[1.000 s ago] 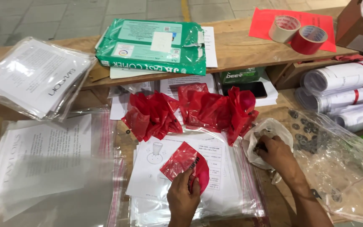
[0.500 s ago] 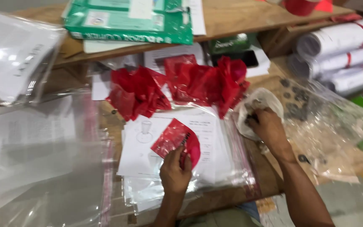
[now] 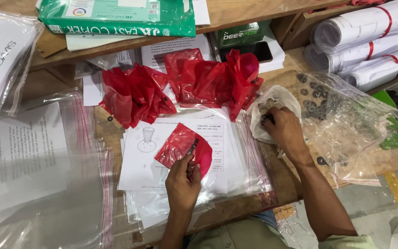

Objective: The person sits at a workbench and packs small black hardware washers into red plastic pouches labeled hardware, taking parts from a cloth bag and loose piles on the table. They consult printed instruction sheets, fold and open the pouches, and place filled pouches with a stack of finished pouches.

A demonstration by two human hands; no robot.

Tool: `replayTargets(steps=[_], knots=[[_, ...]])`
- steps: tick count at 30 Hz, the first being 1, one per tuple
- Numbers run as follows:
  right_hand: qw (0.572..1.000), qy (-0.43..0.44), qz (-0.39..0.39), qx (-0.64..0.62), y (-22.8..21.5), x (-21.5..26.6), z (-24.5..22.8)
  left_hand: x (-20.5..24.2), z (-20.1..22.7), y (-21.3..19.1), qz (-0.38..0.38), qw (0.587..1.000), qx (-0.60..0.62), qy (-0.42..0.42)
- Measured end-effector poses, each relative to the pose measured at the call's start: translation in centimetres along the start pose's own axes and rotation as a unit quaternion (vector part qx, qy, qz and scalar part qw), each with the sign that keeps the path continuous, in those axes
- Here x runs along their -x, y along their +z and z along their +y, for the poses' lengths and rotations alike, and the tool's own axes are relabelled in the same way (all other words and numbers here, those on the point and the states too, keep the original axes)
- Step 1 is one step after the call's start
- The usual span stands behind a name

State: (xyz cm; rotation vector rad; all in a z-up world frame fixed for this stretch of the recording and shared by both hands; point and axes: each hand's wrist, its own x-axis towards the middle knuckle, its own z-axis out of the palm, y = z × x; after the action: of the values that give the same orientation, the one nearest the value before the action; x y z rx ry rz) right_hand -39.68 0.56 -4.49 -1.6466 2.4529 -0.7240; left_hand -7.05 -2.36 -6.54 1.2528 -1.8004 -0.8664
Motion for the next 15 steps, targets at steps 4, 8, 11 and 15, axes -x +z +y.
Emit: replayTargets(steps=[4, 8, 11, 15], knots=[[0.998, 0.021, 0.057, -0.019, -0.7, 0.8, -1.7, -0.1, 0.5, -0.5, -0.026, 0.999, 0.011, -0.019], [0.982, 0.023, 0.126, -0.136, -1.3, 1.9, -2.6, 0.0, 3.5, -1.9, -0.031, 0.999, 0.017, -0.008], [0.942, 0.083, 0.095, -0.311, -2.3, 2.8, -3.7, 0.7, 5.0, -1.3, 0.008, 0.996, 0.088, 0.031], [0.899, 0.062, -0.101, -0.421, -2.8, 4.9, -6.6, 1.5, 5.5, 2.0, -0.110, 0.867, 0.460, -0.157]])
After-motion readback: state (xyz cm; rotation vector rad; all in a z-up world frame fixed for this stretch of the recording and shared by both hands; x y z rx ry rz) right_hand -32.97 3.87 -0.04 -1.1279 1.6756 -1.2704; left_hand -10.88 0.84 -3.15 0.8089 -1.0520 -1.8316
